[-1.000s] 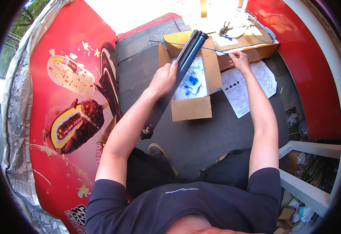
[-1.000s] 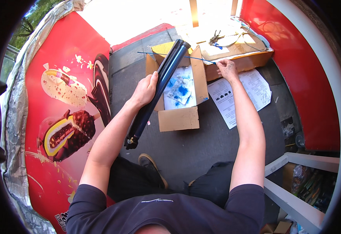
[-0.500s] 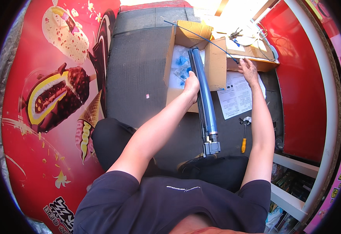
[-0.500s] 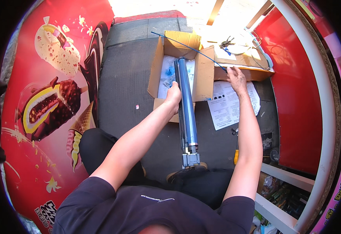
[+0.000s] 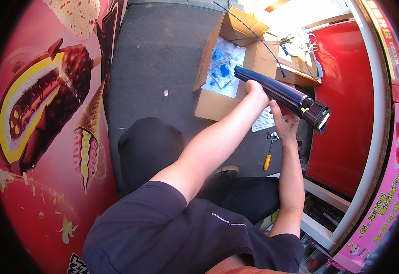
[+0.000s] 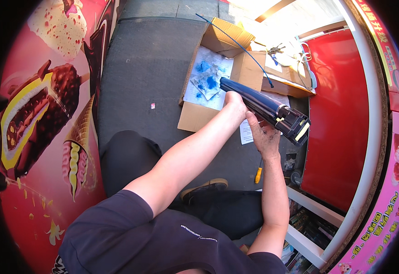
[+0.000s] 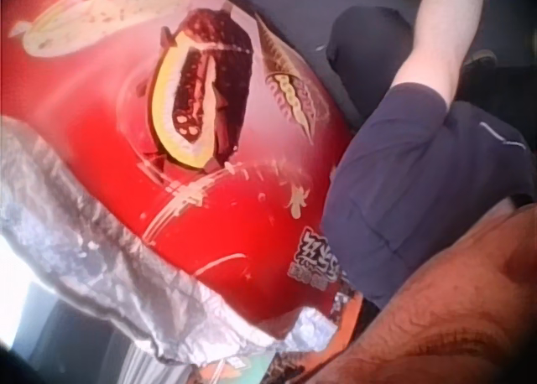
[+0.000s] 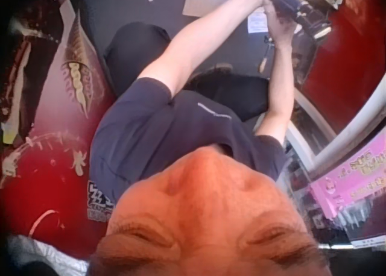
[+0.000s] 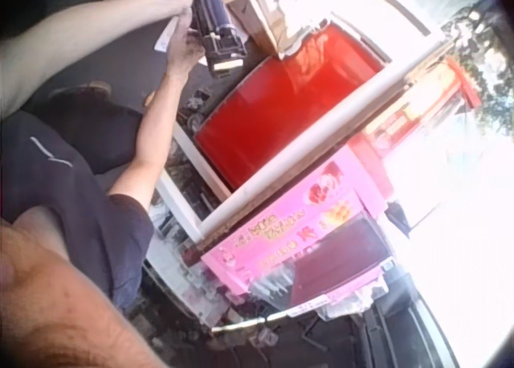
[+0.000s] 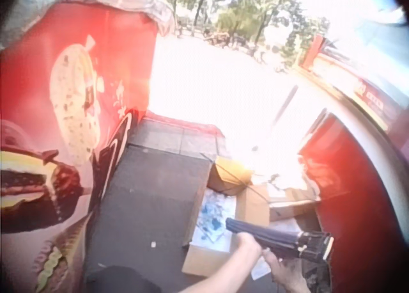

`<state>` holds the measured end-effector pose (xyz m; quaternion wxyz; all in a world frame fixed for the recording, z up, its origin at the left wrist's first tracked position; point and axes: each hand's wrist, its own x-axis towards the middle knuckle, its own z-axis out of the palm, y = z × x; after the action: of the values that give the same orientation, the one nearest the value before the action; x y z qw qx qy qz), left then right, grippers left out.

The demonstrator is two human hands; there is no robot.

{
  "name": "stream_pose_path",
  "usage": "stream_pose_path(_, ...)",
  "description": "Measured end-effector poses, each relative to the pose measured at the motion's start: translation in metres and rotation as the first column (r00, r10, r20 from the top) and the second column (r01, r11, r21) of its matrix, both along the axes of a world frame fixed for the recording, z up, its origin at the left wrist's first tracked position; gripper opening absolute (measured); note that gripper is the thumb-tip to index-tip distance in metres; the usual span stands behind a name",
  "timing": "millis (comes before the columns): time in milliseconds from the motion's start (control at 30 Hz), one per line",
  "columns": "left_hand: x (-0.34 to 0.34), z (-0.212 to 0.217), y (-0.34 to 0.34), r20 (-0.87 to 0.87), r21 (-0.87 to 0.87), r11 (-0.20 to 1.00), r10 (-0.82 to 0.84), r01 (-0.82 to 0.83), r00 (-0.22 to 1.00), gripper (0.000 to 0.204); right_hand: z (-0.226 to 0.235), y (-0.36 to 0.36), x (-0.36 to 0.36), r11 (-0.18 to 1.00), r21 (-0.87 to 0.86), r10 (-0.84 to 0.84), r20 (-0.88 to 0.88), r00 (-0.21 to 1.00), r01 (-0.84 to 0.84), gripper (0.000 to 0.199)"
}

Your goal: The person sits on the floor and assembles a mechanical part by inserting a blue chain into a cylindrical housing, then cleans the end cap with a tissue and uses a screwdriver to tighten a screw.

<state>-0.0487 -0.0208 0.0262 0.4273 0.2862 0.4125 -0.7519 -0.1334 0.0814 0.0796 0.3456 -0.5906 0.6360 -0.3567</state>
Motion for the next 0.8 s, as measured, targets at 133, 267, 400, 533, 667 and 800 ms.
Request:
stream_pose_path(133, 0.004, 0.008, -0.006, 0.075, 0.106, 0.993, 0.047, -0.055, 0.996, 0.043, -0.01, -0.019, 0.025, 0.981, -0.126, -0.162, -0.092, 0.982, 0.15, 0.054)
stream_pose_path(267, 0.003, -0.007, -0.012, 0.036, 0.072, 0.991, 0.109, -0.111, 0.993, 0.044, -0.015, -0.029, 0.035, 0.94, -0.316, -0.141, -0.027, 0.99, 0.126, 0.05)
stream_pose_path(400, -0.004, -0.022, -0.013, -0.072, 0.008, 0.983, 0.186, -0.186, 0.98, 0.049, -0.017, -0.036, 0.032, 0.952, -0.294, -0.115, -0.082, 0.99, 0.087, 0.054)
stream_pose_path(533, -0.006, -0.03, -0.009, -0.122, -0.025, 0.963, 0.262, -0.267, 0.957, 0.059, -0.019, -0.038, 0.026, 0.955, -0.28, -0.122, -0.066, 0.99, 0.1, 0.055)
stream_pose_path(667, -0.005, -0.04, 0.002, -0.157, 0.027, 0.952, 0.307, -0.306, 0.939, 0.065, -0.023, -0.034, 0.023, 0.96, -0.237, -0.148, 0.013, 0.989, 0.146, 0.054)
stream_pose_path(800, -0.011, -0.049, -0.002, -0.06, 0.087, 0.957, 0.281, -0.276, 0.958, 0.059, -0.029, -0.033, 0.025, 0.964, -0.214, -0.154, 0.041, 0.987, 0.159, 0.055)
